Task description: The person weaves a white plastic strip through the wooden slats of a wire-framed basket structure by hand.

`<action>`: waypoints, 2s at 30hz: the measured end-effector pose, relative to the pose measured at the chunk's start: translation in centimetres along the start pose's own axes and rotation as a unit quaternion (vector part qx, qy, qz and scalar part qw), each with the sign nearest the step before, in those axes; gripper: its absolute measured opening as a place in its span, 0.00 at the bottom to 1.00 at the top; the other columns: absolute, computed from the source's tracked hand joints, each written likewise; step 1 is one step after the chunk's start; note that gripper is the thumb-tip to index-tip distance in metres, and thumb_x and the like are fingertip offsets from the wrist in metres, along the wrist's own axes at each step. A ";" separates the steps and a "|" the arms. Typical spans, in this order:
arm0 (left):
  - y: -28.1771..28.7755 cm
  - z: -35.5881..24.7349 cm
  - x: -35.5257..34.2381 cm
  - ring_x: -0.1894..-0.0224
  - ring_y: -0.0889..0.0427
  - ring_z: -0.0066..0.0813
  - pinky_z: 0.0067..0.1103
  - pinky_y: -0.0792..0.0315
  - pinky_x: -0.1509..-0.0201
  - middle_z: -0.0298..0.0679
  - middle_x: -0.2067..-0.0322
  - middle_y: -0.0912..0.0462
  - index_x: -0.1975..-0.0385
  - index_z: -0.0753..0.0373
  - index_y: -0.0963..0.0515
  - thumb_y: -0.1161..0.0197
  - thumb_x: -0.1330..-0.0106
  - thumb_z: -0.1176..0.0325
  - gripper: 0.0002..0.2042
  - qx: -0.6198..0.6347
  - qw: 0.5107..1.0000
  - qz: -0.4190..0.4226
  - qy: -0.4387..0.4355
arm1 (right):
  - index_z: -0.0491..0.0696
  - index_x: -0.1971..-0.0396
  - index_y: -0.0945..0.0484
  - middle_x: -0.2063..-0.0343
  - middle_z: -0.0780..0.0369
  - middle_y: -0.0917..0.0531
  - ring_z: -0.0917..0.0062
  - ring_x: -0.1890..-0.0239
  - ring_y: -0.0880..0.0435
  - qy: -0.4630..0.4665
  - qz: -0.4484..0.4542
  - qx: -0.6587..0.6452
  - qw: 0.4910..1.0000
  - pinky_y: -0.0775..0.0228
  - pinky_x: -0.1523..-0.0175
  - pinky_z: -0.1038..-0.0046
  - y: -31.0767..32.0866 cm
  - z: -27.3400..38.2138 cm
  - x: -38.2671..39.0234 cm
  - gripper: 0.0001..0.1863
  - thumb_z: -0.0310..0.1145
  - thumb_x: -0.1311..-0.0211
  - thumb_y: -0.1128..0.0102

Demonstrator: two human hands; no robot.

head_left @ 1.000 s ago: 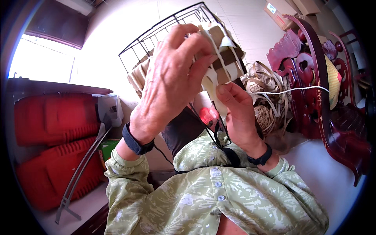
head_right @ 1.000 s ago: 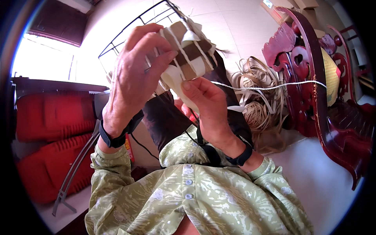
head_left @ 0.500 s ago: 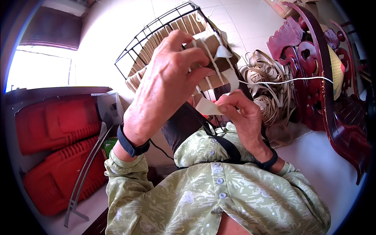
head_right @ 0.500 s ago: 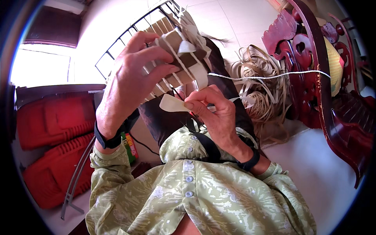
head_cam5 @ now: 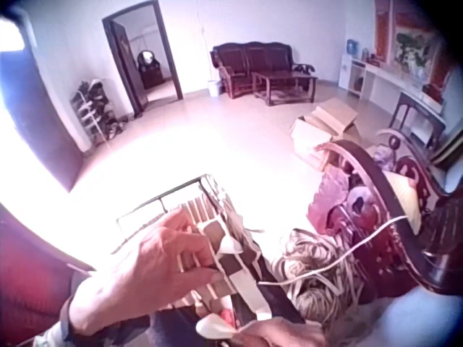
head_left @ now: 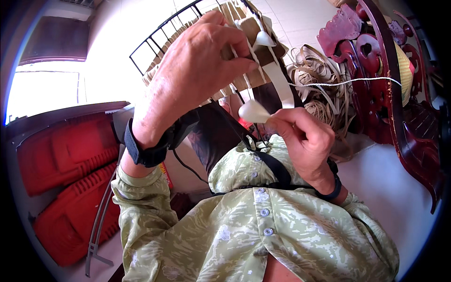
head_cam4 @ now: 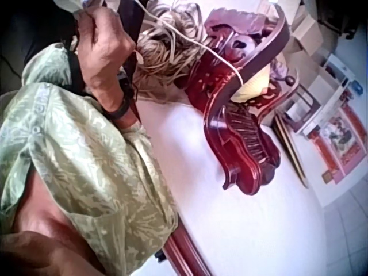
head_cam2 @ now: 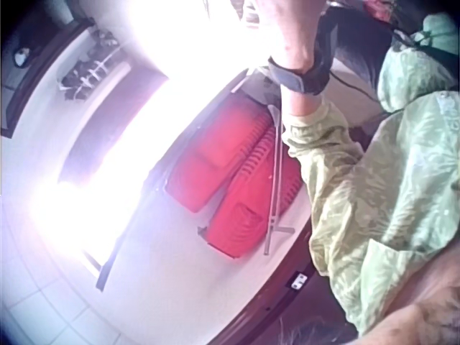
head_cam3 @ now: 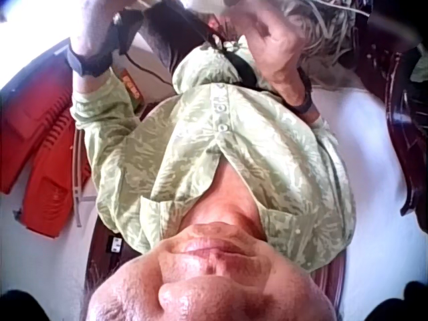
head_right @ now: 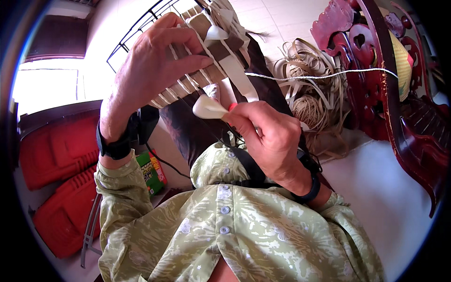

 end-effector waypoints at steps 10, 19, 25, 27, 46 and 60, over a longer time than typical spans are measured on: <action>-1.0 0.6 0.3 0.66 0.17 0.30 0.26 0.26 0.62 0.45 0.55 0.20 0.70 0.65 0.16 0.30 0.44 0.61 0.12 -0.017 0.997 0.077 0.016 | 0.41 0.66 0.20 0.81 0.70 0.23 0.93 0.79 0.32 -0.138 0.031 -0.084 0.986 0.41 0.76 0.85 -2.7 -2.4 0.0 0.06 0.29 0.35 0.37; -1.3 0.2 0.0 0.65 0.17 0.33 0.27 0.26 0.58 0.44 0.51 0.20 0.71 0.66 0.18 0.26 0.49 0.60 0.15 -0.009 0.995 0.092 0.041 | 0.42 0.73 0.23 0.80 0.65 0.15 0.90 0.85 0.27 -0.060 -0.050 -0.061 0.995 0.39 0.81 0.86 -1.2 -1.1 -0.3 0.05 0.23 0.38 0.37; -0.9 -0.7 0.2 0.61 0.20 0.40 0.30 0.26 0.56 0.44 0.56 0.20 0.70 0.67 0.20 0.22 0.58 0.58 0.21 -0.055 0.994 0.093 0.010 | 0.43 0.75 0.25 0.81 0.65 0.16 0.91 0.84 0.27 -0.102 -0.051 -0.070 0.991 0.39 0.80 0.84 -1.7 -1.7 -0.2 0.07 0.24 0.39 0.36; -0.7 -0.8 0.4 0.58 0.20 0.43 0.31 0.26 0.53 0.46 0.53 0.21 0.69 0.67 0.20 0.21 0.60 0.59 0.22 -0.063 0.995 0.078 0.001 | 0.43 0.75 0.25 0.81 0.65 0.16 0.92 0.83 0.27 -0.092 -0.060 -0.075 0.991 0.39 0.80 0.84 -2.0 -1.6 -0.3 0.07 0.25 0.39 0.35; -0.4 -0.8 1.0 0.58 0.17 0.39 0.31 0.26 0.52 0.45 0.55 0.19 0.68 0.66 0.18 0.25 0.55 0.65 0.16 -0.042 0.998 0.034 -0.019 | 0.45 0.76 0.24 0.84 0.65 0.18 0.83 0.84 0.20 -0.050 -0.098 -0.025 0.994 0.33 0.79 0.80 -2.2 -0.6 -1.6 0.10 0.29 0.42 0.31; 0.3 -0.9 2.0 0.66 0.19 0.33 0.26 0.27 0.61 0.39 0.67 0.22 0.66 0.68 0.19 0.33 0.42 0.72 0.08 0.018 0.997 0.048 -0.059 | 0.45 0.72 0.22 0.77 0.62 0.17 0.72 0.80 0.19 -0.076 -0.025 -0.043 0.996 0.30 0.77 0.74 -3.7 -2.0 1.3 0.07 0.29 0.43 0.31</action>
Point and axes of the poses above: each hand's wrist, its own x-axis away from the middle knuckle, its own y-axis out of the back of the hand, z = x × y, the point moved 9 cm from there along -x, towards the middle knuckle
